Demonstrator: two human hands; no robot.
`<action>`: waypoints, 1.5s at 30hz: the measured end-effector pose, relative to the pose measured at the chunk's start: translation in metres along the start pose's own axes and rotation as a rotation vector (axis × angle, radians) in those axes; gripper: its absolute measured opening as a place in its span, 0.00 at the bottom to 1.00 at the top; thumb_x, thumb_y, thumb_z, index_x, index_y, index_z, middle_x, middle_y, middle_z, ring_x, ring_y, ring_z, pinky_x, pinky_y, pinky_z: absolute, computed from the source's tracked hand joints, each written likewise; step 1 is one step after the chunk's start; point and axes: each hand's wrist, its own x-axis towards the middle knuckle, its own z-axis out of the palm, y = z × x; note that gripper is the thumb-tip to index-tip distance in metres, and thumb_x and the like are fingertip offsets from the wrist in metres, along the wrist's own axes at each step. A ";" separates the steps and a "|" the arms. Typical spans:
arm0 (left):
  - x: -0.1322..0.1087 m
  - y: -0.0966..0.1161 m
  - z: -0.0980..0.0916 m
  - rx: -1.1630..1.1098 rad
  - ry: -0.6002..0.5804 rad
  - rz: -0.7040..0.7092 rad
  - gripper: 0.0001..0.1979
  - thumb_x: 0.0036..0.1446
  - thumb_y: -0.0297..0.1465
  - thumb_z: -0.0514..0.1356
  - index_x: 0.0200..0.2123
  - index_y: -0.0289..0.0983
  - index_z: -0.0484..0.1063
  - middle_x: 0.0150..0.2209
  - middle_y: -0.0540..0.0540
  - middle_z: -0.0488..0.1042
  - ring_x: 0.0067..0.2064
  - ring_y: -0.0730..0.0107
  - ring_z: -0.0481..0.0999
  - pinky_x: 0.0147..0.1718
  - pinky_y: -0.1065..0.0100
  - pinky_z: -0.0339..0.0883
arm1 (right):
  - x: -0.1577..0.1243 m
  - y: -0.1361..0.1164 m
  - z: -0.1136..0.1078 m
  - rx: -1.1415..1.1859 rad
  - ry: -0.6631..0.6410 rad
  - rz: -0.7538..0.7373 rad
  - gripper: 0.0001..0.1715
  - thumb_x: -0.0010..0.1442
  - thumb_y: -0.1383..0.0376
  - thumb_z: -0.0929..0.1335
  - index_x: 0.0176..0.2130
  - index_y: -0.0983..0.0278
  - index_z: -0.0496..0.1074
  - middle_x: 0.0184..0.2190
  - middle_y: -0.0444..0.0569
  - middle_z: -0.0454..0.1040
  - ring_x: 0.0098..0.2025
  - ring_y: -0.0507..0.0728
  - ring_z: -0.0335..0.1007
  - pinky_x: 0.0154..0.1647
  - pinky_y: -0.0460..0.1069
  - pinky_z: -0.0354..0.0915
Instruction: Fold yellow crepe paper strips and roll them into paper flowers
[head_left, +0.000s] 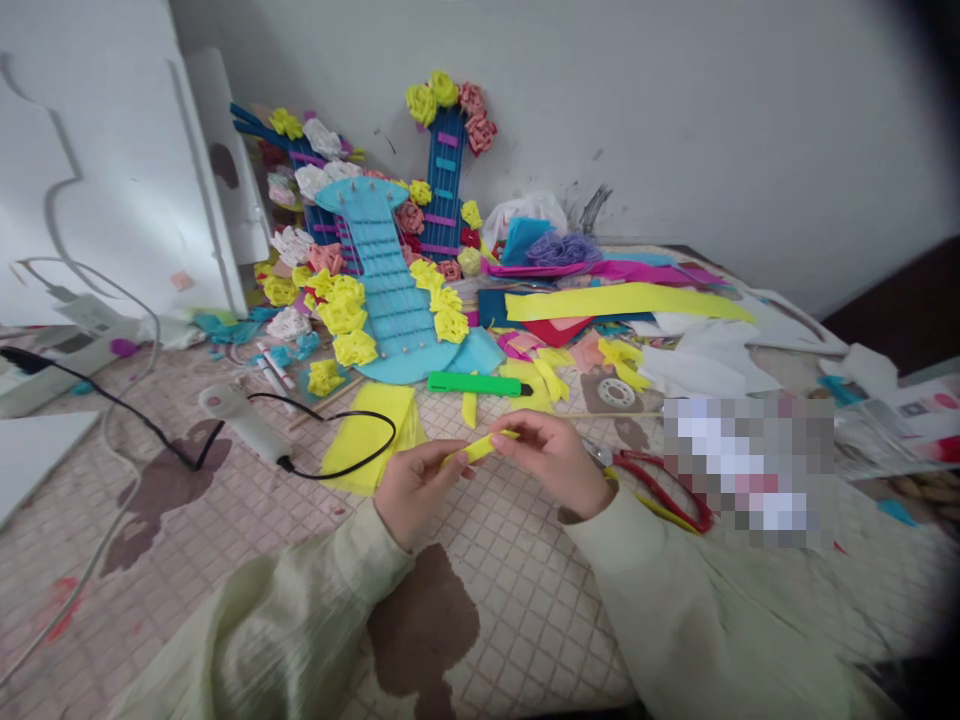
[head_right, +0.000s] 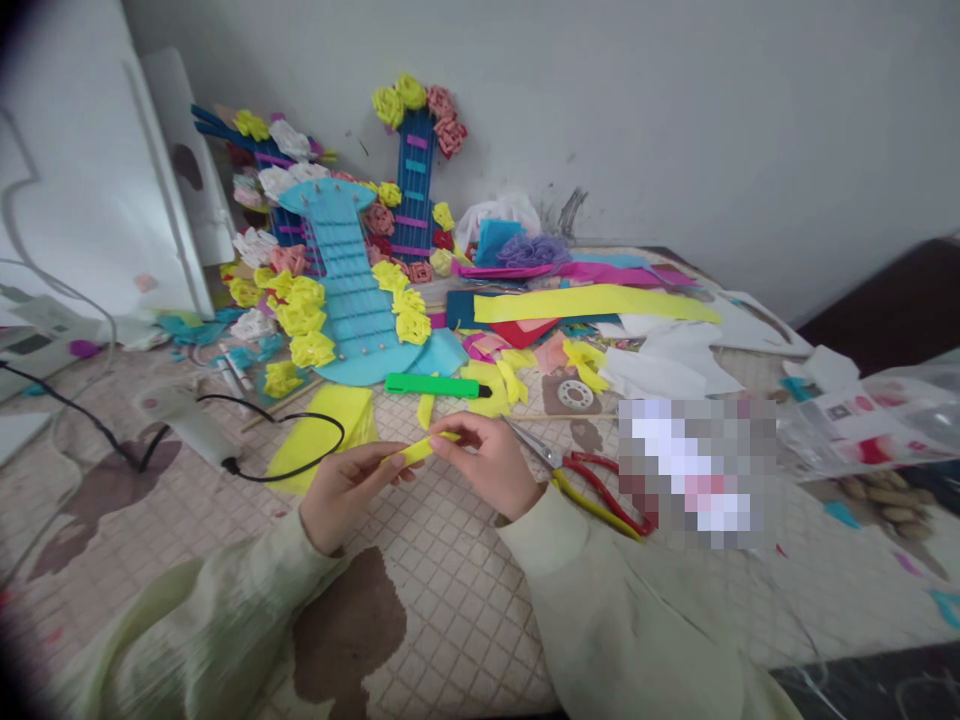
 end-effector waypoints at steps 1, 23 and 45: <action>0.000 0.000 0.000 0.015 0.016 -0.002 0.11 0.51 0.33 0.56 0.33 0.34 0.74 0.26 0.46 0.77 0.27 0.70 0.73 0.27 0.70 0.67 | 0.000 0.000 0.000 0.013 -0.001 0.008 0.09 0.48 0.61 0.68 0.32 0.64 0.71 0.30 0.47 0.73 0.33 0.53 0.69 0.35 0.49 0.65; 0.009 0.003 -0.001 0.139 -0.096 0.118 0.10 0.49 0.28 0.55 0.35 0.36 0.74 0.24 0.50 0.71 0.21 0.77 0.63 0.19 0.75 0.57 | 0.025 -0.001 -0.012 -0.407 -0.098 -0.089 0.15 0.55 0.60 0.62 0.40 0.67 0.68 0.36 0.50 0.73 0.36 0.52 0.69 0.35 0.47 0.64; 0.084 -0.022 0.016 0.582 0.130 0.208 0.13 0.47 0.21 0.53 0.34 0.36 0.74 0.27 0.49 0.75 0.29 0.73 0.72 0.30 0.74 0.64 | 0.087 0.002 -0.046 -0.788 0.130 -0.085 0.17 0.48 0.66 0.68 0.41 0.63 0.71 0.39 0.47 0.74 0.39 0.53 0.69 0.39 0.46 0.62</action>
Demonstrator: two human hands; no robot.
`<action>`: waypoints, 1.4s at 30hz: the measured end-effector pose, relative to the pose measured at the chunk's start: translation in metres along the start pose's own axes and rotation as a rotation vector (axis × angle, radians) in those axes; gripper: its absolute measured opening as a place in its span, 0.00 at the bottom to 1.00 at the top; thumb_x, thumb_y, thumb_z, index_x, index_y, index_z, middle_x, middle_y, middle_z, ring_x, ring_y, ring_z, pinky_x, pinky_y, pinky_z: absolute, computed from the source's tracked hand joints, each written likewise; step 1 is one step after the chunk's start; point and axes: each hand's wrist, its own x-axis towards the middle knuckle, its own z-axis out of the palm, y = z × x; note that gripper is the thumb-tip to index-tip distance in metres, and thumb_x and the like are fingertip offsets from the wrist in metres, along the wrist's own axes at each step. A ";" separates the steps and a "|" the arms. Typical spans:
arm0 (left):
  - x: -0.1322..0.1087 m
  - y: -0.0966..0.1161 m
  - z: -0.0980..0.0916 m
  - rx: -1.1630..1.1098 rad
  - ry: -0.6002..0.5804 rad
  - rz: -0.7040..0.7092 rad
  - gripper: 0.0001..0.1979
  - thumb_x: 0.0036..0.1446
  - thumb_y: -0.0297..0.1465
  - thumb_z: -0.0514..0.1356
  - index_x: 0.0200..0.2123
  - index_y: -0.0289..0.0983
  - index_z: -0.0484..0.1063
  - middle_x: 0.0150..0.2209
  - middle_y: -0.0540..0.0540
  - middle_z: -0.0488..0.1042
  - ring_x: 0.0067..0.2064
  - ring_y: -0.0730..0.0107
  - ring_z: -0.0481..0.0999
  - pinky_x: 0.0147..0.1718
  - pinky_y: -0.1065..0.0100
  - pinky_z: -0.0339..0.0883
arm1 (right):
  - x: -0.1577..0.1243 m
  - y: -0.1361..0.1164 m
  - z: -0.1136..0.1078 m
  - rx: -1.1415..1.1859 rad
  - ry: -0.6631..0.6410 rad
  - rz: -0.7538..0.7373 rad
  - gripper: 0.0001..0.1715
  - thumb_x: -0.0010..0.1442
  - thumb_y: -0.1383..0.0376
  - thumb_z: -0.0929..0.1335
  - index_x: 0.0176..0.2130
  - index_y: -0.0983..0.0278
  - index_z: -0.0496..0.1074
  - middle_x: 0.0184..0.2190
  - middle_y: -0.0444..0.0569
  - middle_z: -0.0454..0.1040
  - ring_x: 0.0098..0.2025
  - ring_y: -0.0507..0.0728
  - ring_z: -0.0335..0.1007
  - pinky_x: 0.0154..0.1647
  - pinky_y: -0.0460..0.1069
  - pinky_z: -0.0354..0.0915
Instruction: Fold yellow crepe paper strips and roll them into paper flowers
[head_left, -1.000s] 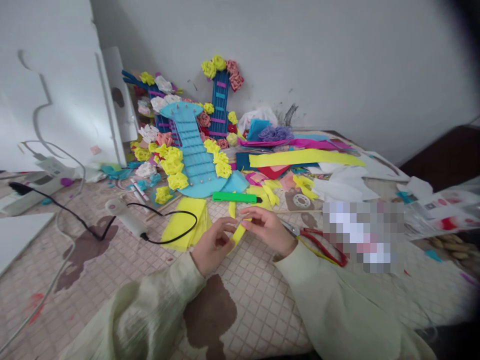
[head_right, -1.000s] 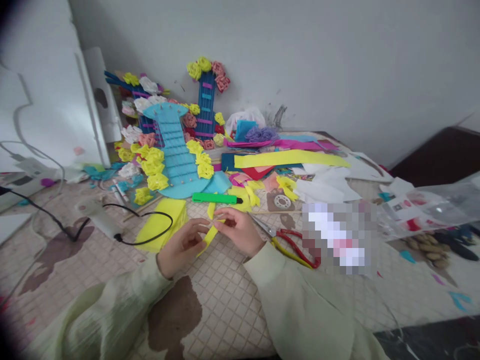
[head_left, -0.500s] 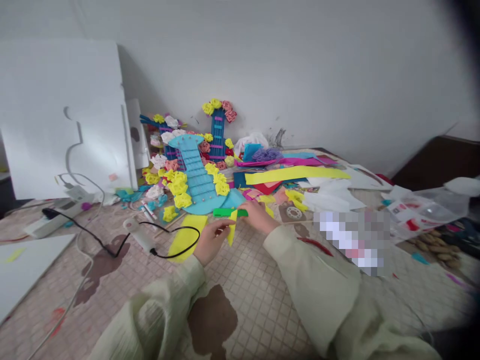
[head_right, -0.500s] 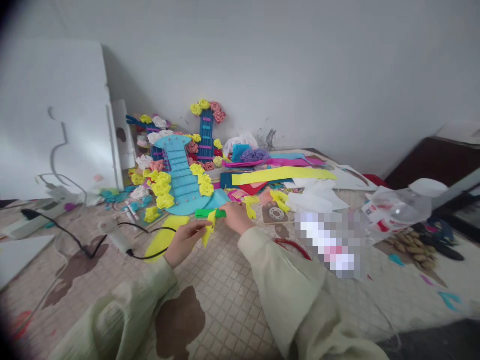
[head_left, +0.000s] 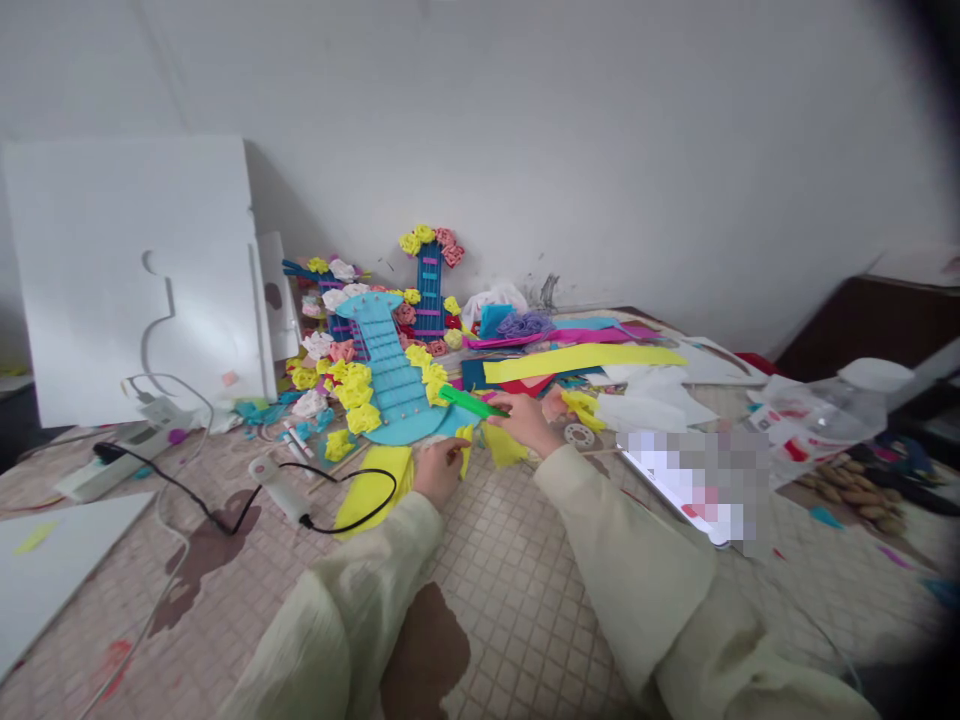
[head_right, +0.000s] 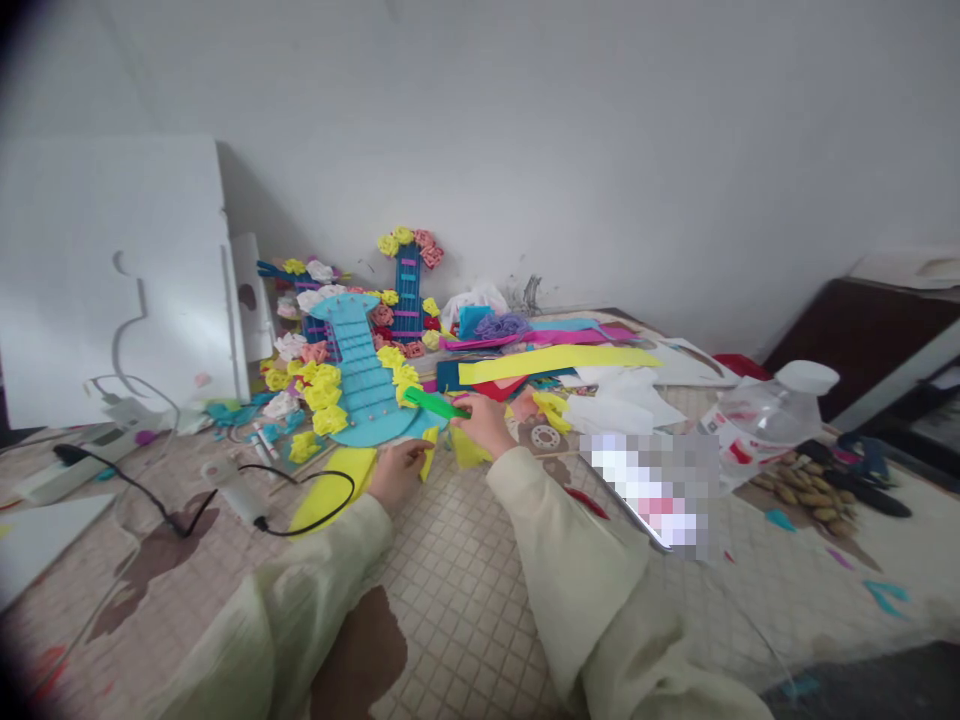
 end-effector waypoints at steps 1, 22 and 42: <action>-0.001 -0.002 0.001 0.018 0.009 -0.002 0.13 0.47 0.21 0.53 0.35 0.36 0.74 0.27 0.49 0.75 0.28 0.74 0.72 0.30 0.74 0.64 | -0.003 0.000 -0.002 0.002 0.006 0.008 0.17 0.48 0.66 0.68 0.41 0.62 0.71 0.39 0.47 0.74 0.39 0.53 0.69 0.39 0.46 0.62; -0.008 0.003 0.003 0.335 0.133 -0.031 0.09 0.47 0.37 0.58 0.29 0.39 0.73 0.35 0.45 0.73 0.41 0.61 0.68 0.40 0.63 0.56 | -0.039 -0.018 0.031 -0.188 -0.064 0.059 0.12 0.48 0.64 0.67 0.36 0.61 0.71 0.35 0.49 0.74 0.42 0.59 0.65 0.42 0.53 0.47; -0.014 0.010 -0.016 0.418 0.028 -0.136 0.10 0.45 0.38 0.57 0.23 0.37 0.70 0.31 0.44 0.72 0.39 0.57 0.68 0.34 0.63 0.58 | -0.040 -0.022 0.033 -0.202 -0.085 0.046 0.14 0.48 0.63 0.67 0.38 0.61 0.70 0.35 0.49 0.73 0.43 0.59 0.64 0.41 0.52 0.46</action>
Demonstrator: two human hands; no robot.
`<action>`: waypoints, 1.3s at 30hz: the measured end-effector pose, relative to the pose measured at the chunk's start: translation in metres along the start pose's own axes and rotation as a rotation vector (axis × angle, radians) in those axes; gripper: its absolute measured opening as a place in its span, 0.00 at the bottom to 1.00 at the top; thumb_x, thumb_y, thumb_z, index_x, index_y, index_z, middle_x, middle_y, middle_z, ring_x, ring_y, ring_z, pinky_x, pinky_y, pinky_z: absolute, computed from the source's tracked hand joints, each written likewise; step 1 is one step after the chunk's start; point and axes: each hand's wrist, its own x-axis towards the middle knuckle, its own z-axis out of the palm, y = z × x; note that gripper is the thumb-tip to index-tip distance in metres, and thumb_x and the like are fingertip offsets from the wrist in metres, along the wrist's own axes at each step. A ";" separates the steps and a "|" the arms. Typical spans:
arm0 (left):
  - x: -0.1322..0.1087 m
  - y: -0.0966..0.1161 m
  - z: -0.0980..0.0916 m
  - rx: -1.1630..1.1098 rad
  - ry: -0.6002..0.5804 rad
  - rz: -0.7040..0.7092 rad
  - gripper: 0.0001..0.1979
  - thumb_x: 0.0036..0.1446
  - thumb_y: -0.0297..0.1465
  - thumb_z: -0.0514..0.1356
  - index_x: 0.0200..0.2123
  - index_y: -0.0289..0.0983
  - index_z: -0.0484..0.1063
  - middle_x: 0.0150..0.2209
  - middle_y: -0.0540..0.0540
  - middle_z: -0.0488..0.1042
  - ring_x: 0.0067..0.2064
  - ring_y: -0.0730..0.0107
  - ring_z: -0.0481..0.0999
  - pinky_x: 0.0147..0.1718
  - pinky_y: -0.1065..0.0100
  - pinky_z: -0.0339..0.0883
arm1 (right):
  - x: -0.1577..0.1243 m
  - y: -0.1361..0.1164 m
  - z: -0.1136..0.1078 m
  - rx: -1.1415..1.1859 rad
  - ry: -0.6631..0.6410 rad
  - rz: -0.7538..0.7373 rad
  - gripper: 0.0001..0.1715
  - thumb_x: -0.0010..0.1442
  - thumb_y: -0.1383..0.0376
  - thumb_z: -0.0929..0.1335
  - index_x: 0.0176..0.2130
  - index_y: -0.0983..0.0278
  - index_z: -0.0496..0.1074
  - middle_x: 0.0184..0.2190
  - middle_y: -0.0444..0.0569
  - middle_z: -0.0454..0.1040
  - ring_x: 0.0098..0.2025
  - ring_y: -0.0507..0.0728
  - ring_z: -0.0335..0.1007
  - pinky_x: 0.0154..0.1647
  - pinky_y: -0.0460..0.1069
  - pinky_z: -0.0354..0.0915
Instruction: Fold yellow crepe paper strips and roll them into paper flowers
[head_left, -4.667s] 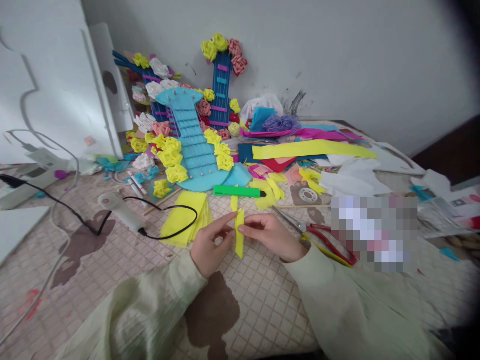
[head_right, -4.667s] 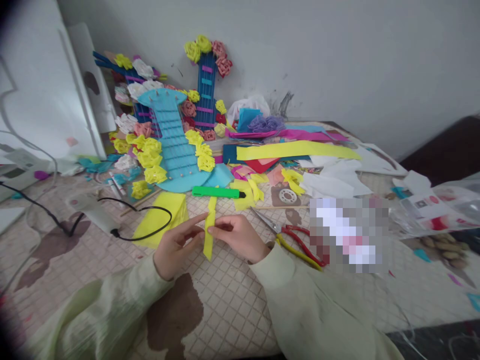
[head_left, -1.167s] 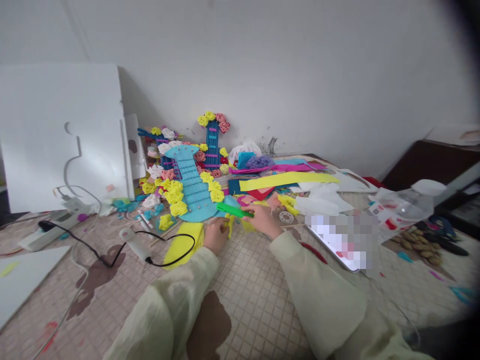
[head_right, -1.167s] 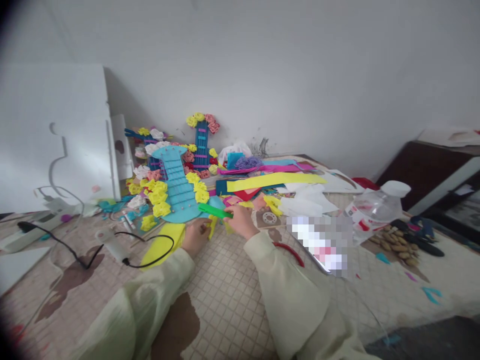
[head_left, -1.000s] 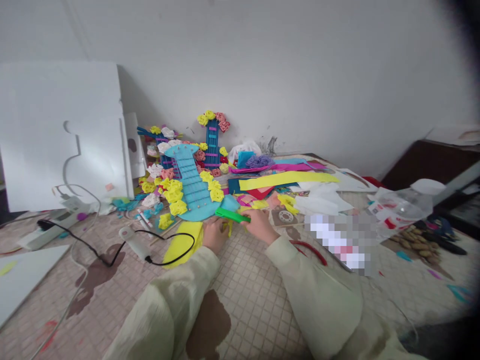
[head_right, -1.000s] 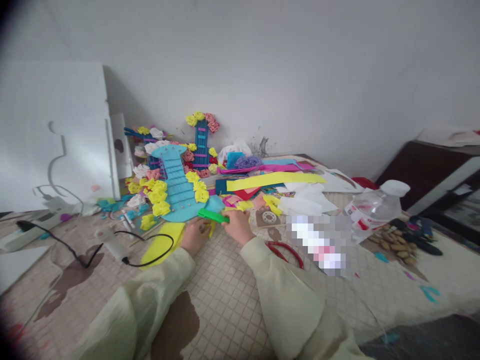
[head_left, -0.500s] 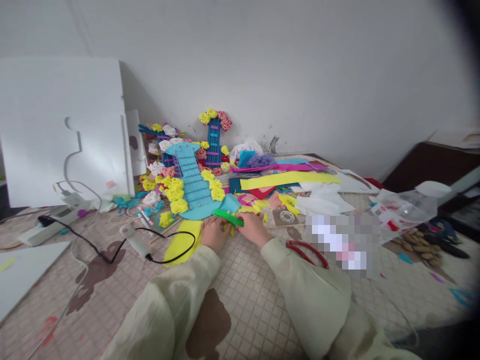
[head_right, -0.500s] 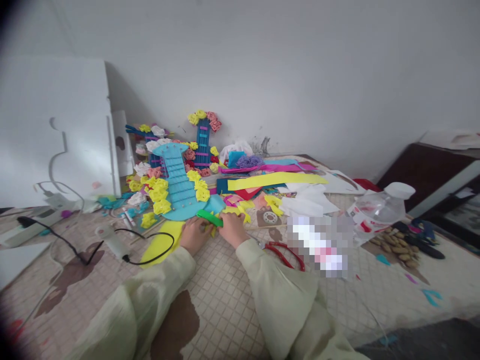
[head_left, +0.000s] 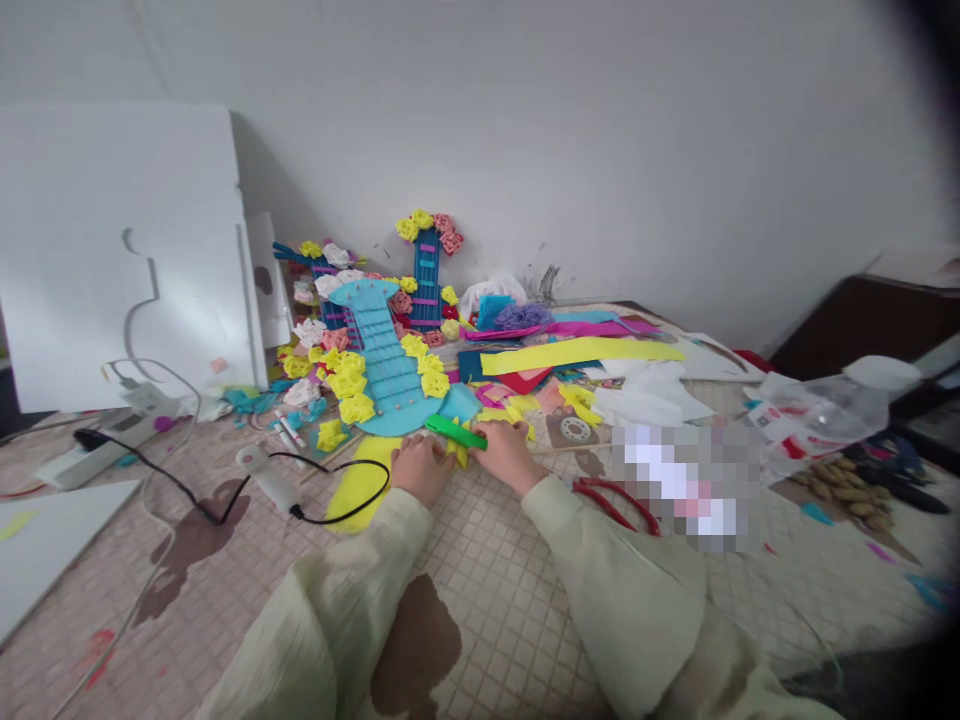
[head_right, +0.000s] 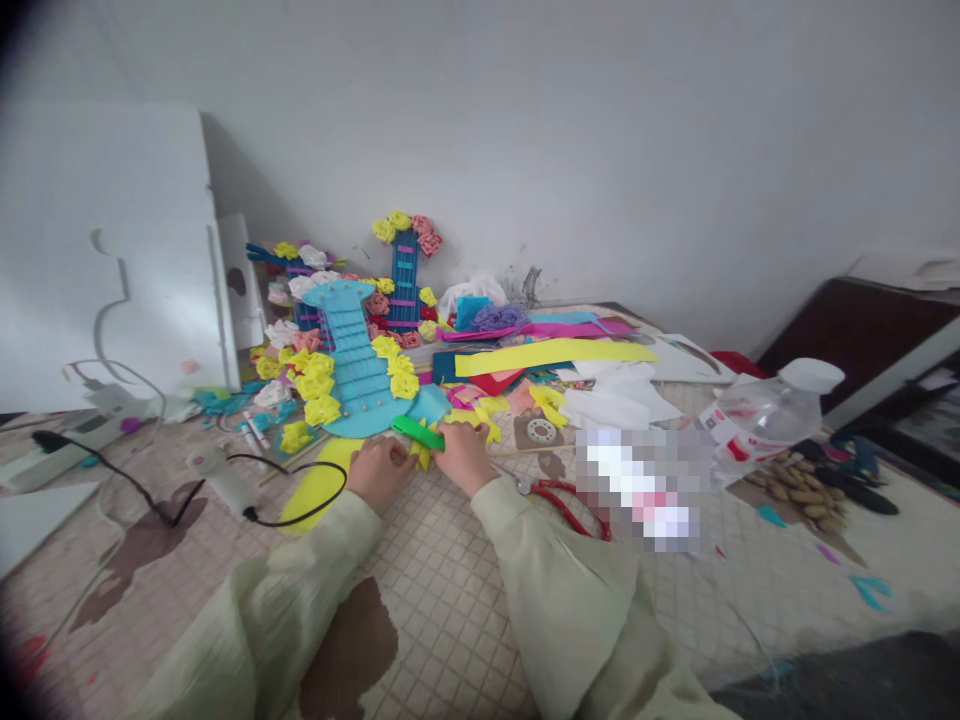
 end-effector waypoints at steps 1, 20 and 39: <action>0.000 0.000 0.000 -0.001 -0.008 -0.004 0.10 0.45 0.38 0.57 0.22 0.37 0.70 0.30 0.44 0.72 0.39 0.58 0.69 0.34 0.63 0.58 | 0.000 0.000 0.000 0.000 0.001 -0.001 0.14 0.48 0.63 0.67 0.38 0.61 0.70 0.35 0.49 0.73 0.43 0.59 0.64 0.41 0.52 0.47; 0.007 -0.009 0.008 -0.059 -0.047 -0.024 0.08 0.47 0.34 0.56 0.22 0.37 0.72 0.27 0.47 0.73 0.33 0.67 0.71 0.26 0.71 0.56 | -0.006 -0.002 0.004 0.026 0.039 -0.016 0.13 0.47 0.61 0.68 0.36 0.62 0.70 0.34 0.50 0.74 0.40 0.58 0.66 0.41 0.52 0.48; -0.020 -0.006 -0.025 -0.192 0.037 0.125 0.05 0.49 0.30 0.55 0.27 0.38 0.71 0.28 0.48 0.73 0.34 0.66 0.69 0.35 0.67 0.59 | 0.017 0.049 -0.037 -0.052 0.013 0.149 0.11 0.47 0.61 0.66 0.27 0.67 0.73 0.29 0.56 0.74 0.36 0.62 0.69 0.35 0.51 0.58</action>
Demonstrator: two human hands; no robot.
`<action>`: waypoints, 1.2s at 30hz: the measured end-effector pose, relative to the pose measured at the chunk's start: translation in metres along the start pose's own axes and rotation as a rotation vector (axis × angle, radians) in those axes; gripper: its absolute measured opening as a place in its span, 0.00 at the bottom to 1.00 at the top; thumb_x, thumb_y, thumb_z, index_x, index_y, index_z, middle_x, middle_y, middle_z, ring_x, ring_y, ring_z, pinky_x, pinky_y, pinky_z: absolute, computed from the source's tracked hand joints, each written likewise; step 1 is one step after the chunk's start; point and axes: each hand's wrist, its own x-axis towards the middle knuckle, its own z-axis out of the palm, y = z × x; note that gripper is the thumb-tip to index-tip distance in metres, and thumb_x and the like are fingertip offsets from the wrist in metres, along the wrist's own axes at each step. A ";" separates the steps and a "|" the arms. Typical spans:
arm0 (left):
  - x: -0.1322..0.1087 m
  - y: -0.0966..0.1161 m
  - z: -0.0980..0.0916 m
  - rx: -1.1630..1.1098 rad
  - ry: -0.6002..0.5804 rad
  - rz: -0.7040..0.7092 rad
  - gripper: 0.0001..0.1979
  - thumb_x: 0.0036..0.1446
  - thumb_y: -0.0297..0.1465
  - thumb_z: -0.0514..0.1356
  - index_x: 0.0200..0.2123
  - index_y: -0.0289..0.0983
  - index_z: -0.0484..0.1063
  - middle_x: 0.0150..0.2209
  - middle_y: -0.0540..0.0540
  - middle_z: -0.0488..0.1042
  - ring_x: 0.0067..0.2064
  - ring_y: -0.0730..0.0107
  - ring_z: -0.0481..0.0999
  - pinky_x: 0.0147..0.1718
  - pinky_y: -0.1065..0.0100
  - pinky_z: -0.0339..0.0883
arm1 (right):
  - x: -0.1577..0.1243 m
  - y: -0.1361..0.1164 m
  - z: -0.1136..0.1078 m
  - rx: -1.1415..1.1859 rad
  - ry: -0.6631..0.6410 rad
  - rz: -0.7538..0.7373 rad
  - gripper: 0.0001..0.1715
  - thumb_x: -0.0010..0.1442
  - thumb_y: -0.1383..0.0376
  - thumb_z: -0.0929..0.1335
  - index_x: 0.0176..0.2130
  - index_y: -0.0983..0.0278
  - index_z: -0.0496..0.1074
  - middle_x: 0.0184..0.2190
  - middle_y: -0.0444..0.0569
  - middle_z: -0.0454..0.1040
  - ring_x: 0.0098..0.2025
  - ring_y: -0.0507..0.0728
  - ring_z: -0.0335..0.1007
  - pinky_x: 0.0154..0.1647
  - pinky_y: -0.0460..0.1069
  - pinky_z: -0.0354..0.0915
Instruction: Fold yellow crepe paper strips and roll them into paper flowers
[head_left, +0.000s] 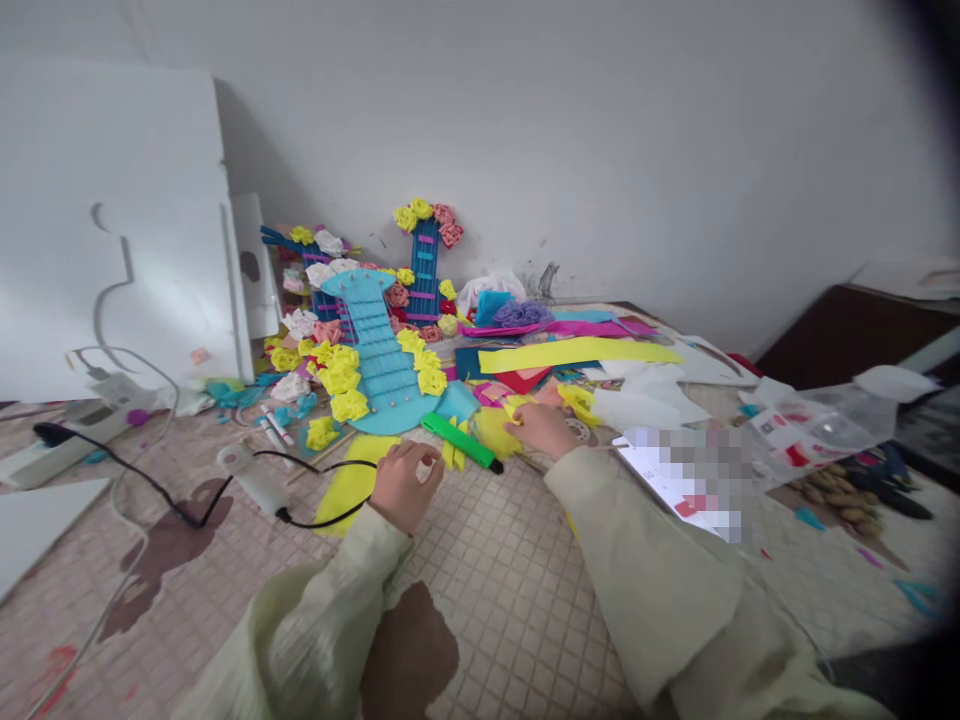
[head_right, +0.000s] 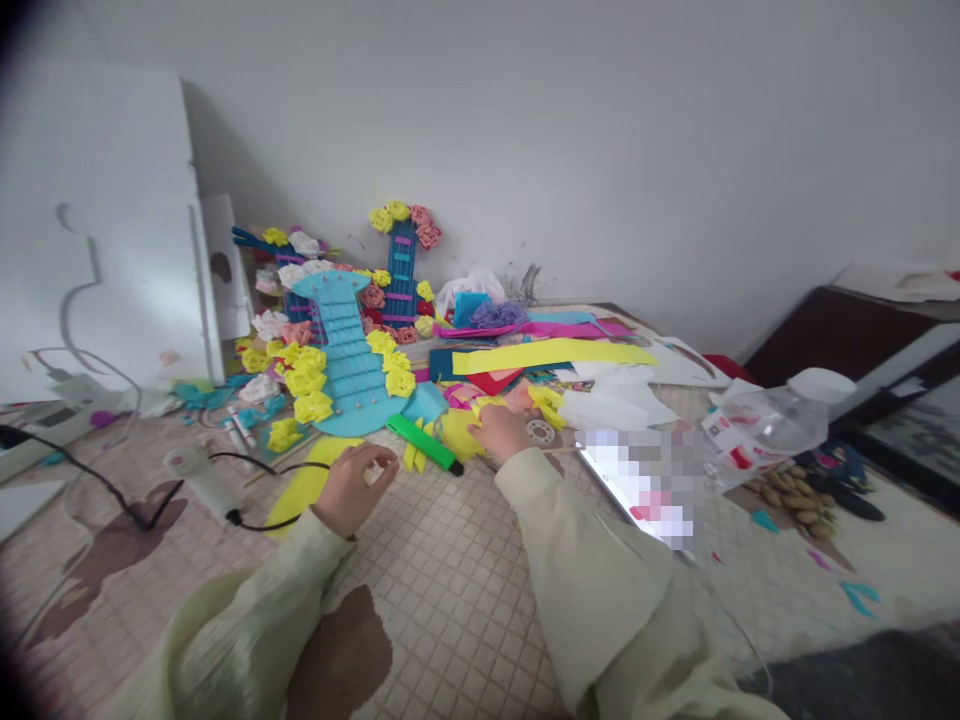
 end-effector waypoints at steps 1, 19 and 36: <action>-0.002 -0.002 0.001 -0.025 0.003 0.013 0.05 0.48 0.29 0.55 0.26 0.38 0.71 0.27 0.48 0.73 0.33 0.66 0.69 0.35 0.67 0.60 | 0.002 -0.001 0.003 -0.001 0.001 0.013 0.11 0.48 0.61 0.66 0.28 0.67 0.73 0.30 0.57 0.74 0.37 0.63 0.68 0.36 0.52 0.58; -0.015 -0.003 0.016 -0.768 -0.079 -0.102 0.19 0.49 0.41 0.53 0.40 0.35 0.67 0.31 0.42 0.74 0.31 0.65 0.74 0.26 0.67 0.66 | -0.014 -0.033 -0.012 0.678 -0.045 -0.200 0.17 0.52 0.60 0.63 0.40 0.65 0.69 0.38 0.49 0.72 0.37 0.52 0.68 0.35 0.45 0.63; -0.021 -0.001 0.013 -1.208 -0.019 -0.362 0.17 0.41 0.34 0.63 0.33 0.39 0.59 0.19 0.57 0.65 0.17 0.80 0.63 0.17 0.78 0.55 | -0.062 -0.039 0.019 1.287 -0.558 -0.080 0.25 0.48 0.64 0.68 0.46 0.63 0.59 0.26 0.42 0.71 0.24 0.50 0.68 0.24 0.46 0.65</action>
